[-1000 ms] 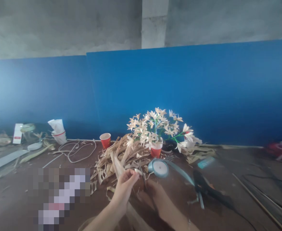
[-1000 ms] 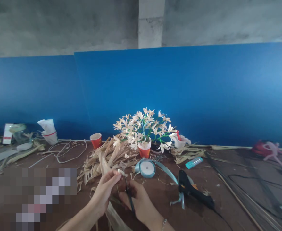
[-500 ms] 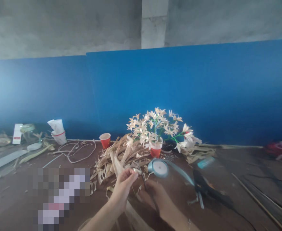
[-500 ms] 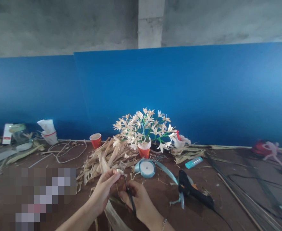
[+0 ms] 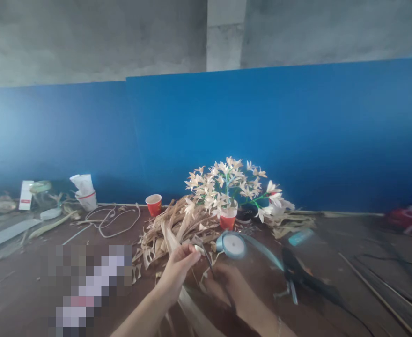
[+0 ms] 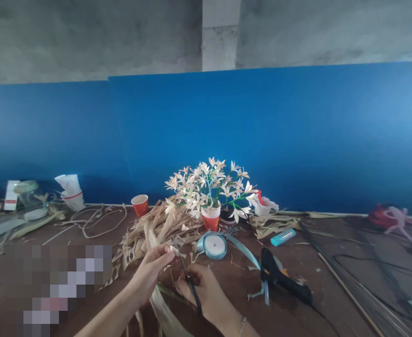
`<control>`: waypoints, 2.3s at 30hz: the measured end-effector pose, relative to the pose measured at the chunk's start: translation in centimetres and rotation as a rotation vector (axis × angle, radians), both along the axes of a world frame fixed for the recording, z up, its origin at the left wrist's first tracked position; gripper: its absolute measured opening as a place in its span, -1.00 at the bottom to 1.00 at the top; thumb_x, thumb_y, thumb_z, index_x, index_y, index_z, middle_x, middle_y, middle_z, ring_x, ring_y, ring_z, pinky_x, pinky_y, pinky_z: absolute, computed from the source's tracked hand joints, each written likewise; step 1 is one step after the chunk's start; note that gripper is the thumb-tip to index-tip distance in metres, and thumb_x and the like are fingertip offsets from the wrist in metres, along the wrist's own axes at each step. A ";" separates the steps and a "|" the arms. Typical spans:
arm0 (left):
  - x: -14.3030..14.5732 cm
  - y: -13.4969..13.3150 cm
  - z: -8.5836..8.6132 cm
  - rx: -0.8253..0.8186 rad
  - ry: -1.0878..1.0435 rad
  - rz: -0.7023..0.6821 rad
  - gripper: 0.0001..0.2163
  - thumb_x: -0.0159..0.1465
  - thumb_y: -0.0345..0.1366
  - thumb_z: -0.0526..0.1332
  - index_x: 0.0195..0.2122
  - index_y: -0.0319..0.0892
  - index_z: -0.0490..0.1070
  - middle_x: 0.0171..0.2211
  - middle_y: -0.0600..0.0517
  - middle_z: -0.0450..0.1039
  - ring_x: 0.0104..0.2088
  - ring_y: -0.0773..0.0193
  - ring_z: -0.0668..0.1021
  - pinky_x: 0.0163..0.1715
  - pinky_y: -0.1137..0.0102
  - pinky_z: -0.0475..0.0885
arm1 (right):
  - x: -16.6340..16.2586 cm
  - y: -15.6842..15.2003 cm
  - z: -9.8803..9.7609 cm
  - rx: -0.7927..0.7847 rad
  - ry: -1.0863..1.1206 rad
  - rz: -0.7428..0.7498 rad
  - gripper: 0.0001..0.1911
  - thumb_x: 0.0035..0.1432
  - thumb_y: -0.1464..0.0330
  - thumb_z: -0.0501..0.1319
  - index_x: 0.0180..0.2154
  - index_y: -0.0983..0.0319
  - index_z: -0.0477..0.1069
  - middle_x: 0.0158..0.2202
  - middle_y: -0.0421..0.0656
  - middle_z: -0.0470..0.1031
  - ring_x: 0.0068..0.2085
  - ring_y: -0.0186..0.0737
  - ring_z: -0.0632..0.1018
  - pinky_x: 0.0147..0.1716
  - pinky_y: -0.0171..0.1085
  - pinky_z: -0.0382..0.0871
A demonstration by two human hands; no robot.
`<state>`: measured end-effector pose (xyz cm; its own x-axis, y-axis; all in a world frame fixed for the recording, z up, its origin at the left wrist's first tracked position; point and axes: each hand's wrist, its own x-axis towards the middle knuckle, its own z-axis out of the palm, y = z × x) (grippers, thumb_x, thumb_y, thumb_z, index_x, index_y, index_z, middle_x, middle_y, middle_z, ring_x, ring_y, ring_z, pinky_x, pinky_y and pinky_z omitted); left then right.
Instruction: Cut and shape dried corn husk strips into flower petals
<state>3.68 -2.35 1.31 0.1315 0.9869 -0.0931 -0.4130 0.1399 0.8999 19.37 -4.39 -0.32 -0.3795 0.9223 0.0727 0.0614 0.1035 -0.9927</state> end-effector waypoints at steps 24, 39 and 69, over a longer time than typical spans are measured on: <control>-1.4 1.4 -1.2 0.057 0.082 -0.124 -0.82 -0.02 -0.28 0.36 -0.55 -0.22 0.37 -0.58 0.11 0.40 -0.52 0.43 0.38 -0.47 0.53 0.21 | 0.5 0.1 0.2 0.024 -0.095 0.035 -0.53 -0.08 -0.02 0.22 -0.42 0.29 0.45 -0.59 -0.20 0.37 -0.46 -0.25 0.40 -0.43 -0.33 0.31; -2.1 1.7 -1.4 0.052 0.094 -0.215 -0.85 0.00 -0.32 0.34 -0.55 -0.22 0.36 -0.59 0.11 0.39 -0.56 0.45 0.36 -0.56 0.53 0.13 | 0.7 0.0 1.0 0.066 -0.106 0.077 -0.59 -0.06 0.05 0.25 -0.42 0.31 0.46 -0.52 -0.17 0.43 -0.38 -0.22 0.43 -0.35 -0.32 0.33; -2.8 2.2 -1.3 0.032 0.260 -0.263 -0.88 -0.06 -0.36 0.29 -0.59 -0.23 0.34 -0.58 0.01 0.50 -0.58 0.38 0.42 -0.55 0.49 0.16 | 2.0 0.5 1.5 0.123 -0.297 0.113 -0.80 0.02 0.32 0.16 -0.52 0.31 0.45 -0.61 -0.25 0.36 -0.53 -0.37 0.32 -0.53 -0.42 0.20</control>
